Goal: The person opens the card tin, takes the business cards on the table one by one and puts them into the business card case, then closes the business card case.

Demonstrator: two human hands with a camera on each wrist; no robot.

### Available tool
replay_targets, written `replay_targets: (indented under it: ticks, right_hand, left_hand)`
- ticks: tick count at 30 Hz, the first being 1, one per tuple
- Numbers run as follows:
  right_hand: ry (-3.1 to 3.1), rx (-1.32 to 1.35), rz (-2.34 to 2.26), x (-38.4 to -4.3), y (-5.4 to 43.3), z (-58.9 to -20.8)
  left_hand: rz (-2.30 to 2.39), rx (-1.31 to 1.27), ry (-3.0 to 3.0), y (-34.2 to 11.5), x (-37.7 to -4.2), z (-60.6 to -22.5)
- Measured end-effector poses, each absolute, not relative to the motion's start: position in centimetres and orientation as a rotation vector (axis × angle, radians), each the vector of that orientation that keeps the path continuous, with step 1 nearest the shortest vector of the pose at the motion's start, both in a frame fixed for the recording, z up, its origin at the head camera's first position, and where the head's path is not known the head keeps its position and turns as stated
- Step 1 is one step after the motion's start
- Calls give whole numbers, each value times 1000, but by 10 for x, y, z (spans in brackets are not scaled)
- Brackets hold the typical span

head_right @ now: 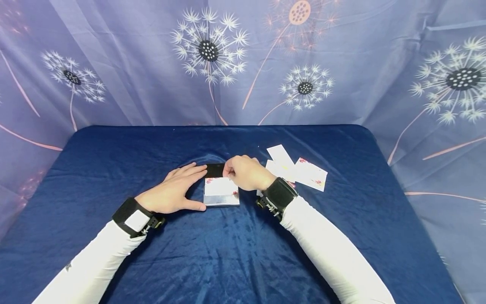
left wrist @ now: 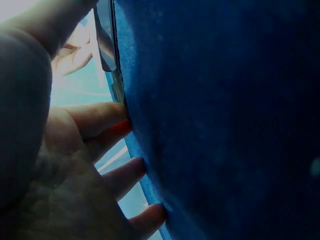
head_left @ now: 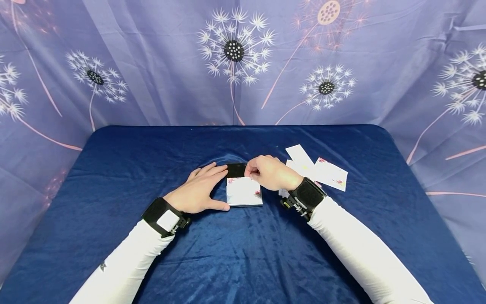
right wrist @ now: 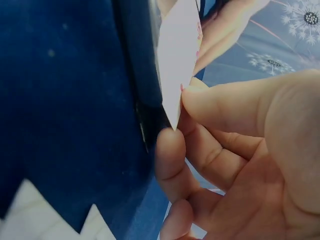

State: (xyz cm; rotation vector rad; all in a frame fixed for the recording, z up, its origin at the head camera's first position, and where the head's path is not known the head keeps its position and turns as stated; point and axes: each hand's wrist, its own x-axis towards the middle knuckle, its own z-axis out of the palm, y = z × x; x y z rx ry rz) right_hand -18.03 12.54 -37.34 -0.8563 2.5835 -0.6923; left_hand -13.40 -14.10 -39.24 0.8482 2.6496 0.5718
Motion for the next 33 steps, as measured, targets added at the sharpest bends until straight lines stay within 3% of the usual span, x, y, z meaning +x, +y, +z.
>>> replay_targets:
  ticks: [33]
  right_hand:
    - [2644, -913, -711, -163, 139, -372]
  left_hand:
    - [581, 864, 2662, -140, -133, -392]
